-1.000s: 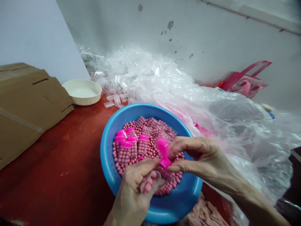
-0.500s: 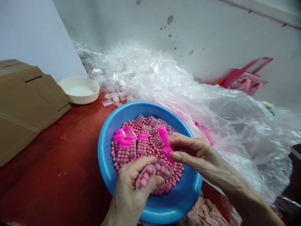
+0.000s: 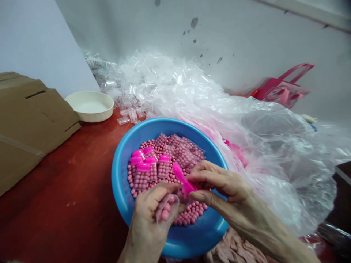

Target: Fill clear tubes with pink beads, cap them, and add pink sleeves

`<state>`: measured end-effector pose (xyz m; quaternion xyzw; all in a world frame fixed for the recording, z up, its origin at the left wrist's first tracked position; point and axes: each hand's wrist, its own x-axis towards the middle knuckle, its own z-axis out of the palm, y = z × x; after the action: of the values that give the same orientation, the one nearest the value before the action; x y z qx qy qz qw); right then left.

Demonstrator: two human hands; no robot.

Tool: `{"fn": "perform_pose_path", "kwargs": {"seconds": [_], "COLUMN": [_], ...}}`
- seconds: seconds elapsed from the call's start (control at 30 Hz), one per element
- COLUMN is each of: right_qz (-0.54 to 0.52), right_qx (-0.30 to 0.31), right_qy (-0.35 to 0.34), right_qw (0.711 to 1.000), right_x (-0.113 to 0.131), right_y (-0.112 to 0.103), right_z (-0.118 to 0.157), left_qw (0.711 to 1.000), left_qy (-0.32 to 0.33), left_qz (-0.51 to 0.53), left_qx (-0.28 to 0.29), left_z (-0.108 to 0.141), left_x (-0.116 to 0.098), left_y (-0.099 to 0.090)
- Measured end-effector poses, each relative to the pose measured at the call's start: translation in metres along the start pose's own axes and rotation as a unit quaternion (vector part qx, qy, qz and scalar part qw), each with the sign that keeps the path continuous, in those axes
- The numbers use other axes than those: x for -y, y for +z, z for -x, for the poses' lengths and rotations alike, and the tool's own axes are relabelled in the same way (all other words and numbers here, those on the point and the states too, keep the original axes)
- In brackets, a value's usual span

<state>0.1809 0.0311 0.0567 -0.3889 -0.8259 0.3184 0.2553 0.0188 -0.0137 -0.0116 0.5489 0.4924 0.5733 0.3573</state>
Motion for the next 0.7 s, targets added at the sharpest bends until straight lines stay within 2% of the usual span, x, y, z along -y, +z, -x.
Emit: {"fn": "perform_pose_path", "kwargs": {"seconds": [0.1, 0.27, 0.43, 0.57, 0.7], "right_qz": [0.025, 0.053, 0.069, 0.053, 0.045], "right_qx": [0.018, -0.041, -0.036, -0.027, -0.021], "right_qy": [-0.021, -0.075, -0.069, -0.054, -0.02], "right_qw": [0.999, 0.995, 0.995, 0.997, 0.999], "right_x": [0.001, -0.001, 0.0, 0.001, 0.0], "right_y": [0.003, 0.013, 0.019, 0.018, 0.018], "right_z": [-0.001, 0.0, 0.0, 0.0, 0.002], "left_qw": [0.999, 0.995, 0.989, 0.99, 0.993], "left_qy": [0.034, 0.086, 0.116, 0.112, 0.083], "left_qz": [-0.004, -0.045, -0.091, -0.085, -0.084], "left_qx": [-0.012, -0.007, 0.0, 0.015, 0.017], "left_z": [0.003, 0.009, 0.016, 0.017, 0.013], "left_x": [0.0, 0.002, 0.01, 0.011, 0.005], "left_y": [-0.001, -0.002, -0.003, -0.004, -0.004]}}
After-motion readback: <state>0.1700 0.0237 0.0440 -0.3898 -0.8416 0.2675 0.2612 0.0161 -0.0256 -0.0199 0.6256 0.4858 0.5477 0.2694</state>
